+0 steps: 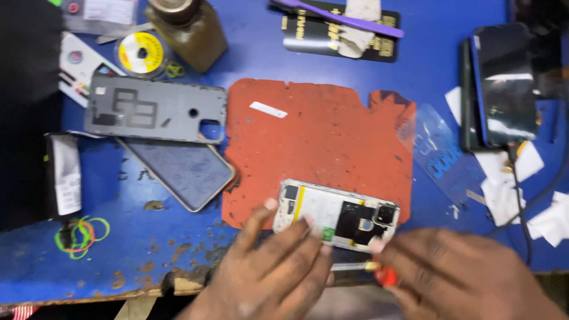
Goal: The person uses a screwdriver to loosen screws on the back of a disassembled smartphone. They then use a small brush to clean the camera module area and wipe the interior with a tissue. The person briefly handles a second phone before returning to the first device.
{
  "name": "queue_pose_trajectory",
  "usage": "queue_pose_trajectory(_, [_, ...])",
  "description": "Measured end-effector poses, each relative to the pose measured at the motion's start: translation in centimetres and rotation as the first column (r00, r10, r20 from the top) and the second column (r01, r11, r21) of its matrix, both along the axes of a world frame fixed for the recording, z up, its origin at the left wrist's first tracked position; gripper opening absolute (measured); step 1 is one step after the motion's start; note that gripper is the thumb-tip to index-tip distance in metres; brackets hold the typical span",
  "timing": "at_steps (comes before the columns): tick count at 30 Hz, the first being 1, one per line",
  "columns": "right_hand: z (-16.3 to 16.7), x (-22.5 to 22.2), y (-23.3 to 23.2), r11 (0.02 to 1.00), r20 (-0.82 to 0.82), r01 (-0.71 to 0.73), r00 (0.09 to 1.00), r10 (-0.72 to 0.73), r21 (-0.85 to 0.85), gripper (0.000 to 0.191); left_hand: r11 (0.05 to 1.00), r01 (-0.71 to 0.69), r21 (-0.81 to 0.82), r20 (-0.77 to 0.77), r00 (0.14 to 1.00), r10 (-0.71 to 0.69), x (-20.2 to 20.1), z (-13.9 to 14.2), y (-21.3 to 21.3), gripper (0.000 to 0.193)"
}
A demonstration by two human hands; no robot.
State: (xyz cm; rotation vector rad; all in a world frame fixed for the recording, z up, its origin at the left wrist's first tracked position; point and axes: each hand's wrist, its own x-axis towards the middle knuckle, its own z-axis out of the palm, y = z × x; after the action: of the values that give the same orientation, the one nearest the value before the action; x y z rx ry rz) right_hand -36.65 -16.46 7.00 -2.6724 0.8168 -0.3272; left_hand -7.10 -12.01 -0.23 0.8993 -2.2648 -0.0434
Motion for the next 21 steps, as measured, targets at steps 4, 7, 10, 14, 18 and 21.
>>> queue_pose_trajectory(4, [0.1, -3.8, 3.5, 1.0, -0.036, -0.025, 0.999, 0.025, 0.007, 0.04, 0.953, 0.292, 0.086, 0.014, 0.956, -0.294, -1.7, -0.6, 2.3, 0.012])
queue_pose_trajectory(7, [0.3, -7.1, 5.4, 0.999, -0.017, 0.033, 0.999, -0.033, -0.006, 0.039, 0.918, 0.353, 0.181, -0.064, 0.935, -0.348, -3.1, 0.2, 3.1, 0.015])
queue_pose_trajectory(10, [0.9, -10.8, 6.4, 0.957, 0.014, 0.289, 0.957, -0.288, -0.042, 0.036, 0.852, 0.403, 0.333, -0.067, 0.912, -0.405, -2.4, 1.2, 2.8, 0.023])
queue_pose_trajectory(14, [2.2, -15.2, 7.1, 0.694, -0.002, 0.693, 0.708, -0.707, -0.195, 0.052, 0.925, -0.131, 0.356, -0.207, 0.954, 0.215, 0.1, 1.4, 5.8, 0.021])
queue_pose_trajectory(18, [2.1, -18.3, 6.6, 0.505, 0.302, 0.854, 0.453, -0.839, 0.123, 0.049, 0.905, -0.405, 0.134, 0.018, 0.914, 0.406, -0.7, 0.2, 8.1, 0.016])
queue_pose_trajectory(21, [1.9, -20.6, 6.1, 0.38, 0.242, 0.92, 0.35, -0.905, 0.091, 0.047, 0.891, -0.453, 0.015, 0.011, 0.892, 0.453, -2.6, 1.8, 7.7, 0.017])
